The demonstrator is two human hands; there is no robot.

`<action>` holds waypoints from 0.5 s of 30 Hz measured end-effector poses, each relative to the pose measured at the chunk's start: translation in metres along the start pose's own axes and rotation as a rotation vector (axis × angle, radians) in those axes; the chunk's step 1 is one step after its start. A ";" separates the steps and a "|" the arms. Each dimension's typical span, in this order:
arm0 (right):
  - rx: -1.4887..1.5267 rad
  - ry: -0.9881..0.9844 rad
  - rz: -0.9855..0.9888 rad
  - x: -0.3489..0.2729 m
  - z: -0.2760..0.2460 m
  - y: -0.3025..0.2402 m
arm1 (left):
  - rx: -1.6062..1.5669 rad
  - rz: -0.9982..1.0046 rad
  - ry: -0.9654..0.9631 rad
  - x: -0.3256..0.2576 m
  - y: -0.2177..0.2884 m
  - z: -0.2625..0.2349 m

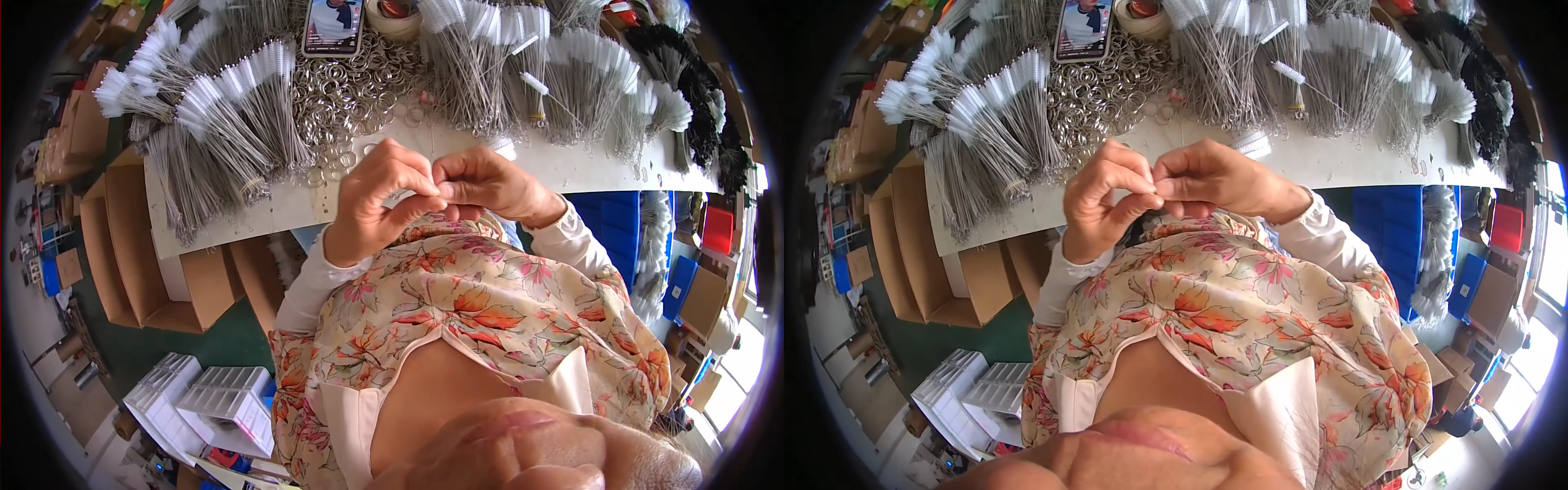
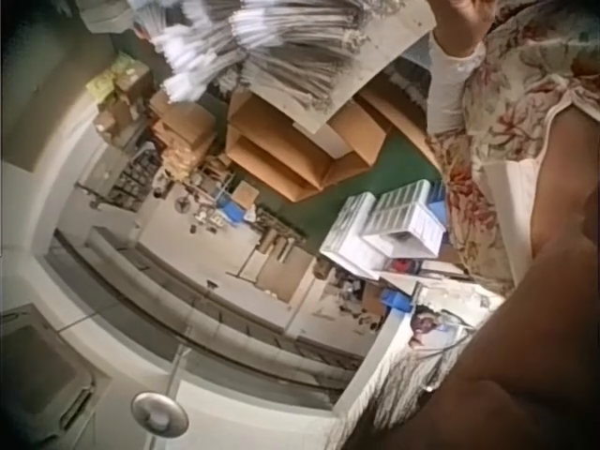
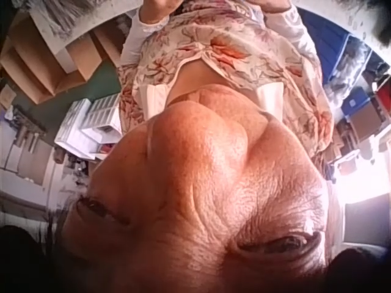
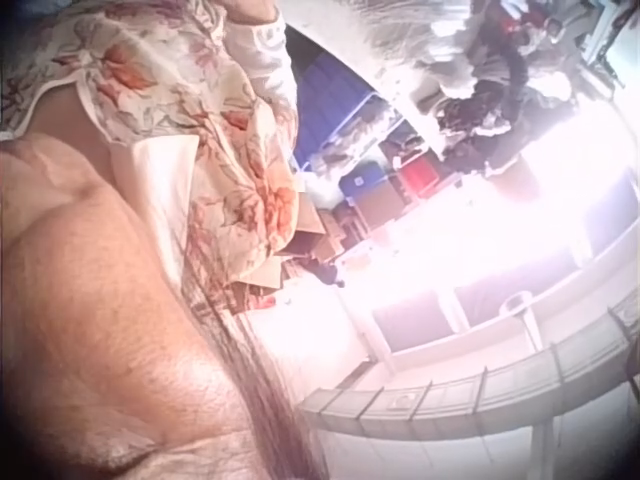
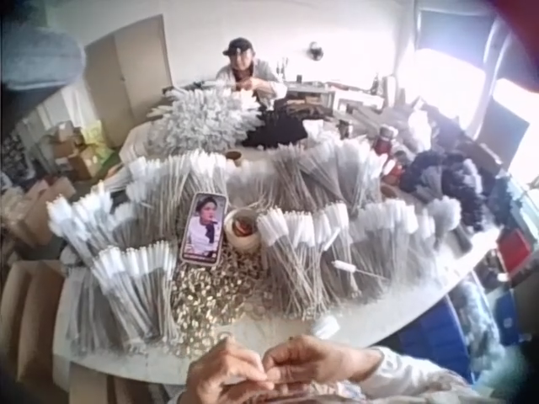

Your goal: Assembling small white cleaning brushes onto metal rings and organizing them.

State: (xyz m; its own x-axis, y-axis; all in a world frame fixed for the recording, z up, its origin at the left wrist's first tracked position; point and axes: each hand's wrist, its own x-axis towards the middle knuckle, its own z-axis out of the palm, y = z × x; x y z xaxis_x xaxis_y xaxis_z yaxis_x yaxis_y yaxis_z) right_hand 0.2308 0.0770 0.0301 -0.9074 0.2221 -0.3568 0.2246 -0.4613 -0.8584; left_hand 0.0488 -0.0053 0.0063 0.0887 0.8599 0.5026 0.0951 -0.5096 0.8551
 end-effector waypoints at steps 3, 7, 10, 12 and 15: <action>-0.219 0.139 0.044 -0.012 -0.007 0.007 | 0.119 0.009 -0.022 -0.009 -0.009 0.010; -1.334 0.580 -0.078 -0.058 -0.048 0.038 | 0.488 -0.425 0.171 -0.052 -0.023 -0.003; -1.614 0.766 0.085 -0.072 -0.063 0.070 | 0.663 -0.528 0.114 -0.074 -0.034 0.001; -1.309 0.766 -0.113 -0.061 -0.052 0.073 | 0.741 -0.500 0.062 -0.078 -0.042 0.005; -0.970 0.662 -0.388 -0.024 -0.026 0.063 | 0.881 -0.393 0.068 -0.076 -0.050 0.006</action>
State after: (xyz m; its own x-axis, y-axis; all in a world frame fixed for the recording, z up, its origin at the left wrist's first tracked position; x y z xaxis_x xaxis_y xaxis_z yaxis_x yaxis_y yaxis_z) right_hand 0.2760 0.0653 -0.0249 -0.6815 0.7239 0.1070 0.4074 0.4968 -0.7663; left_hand 0.0427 -0.0453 -0.0758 -0.1625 0.9593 0.2310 0.8176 -0.0001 0.5757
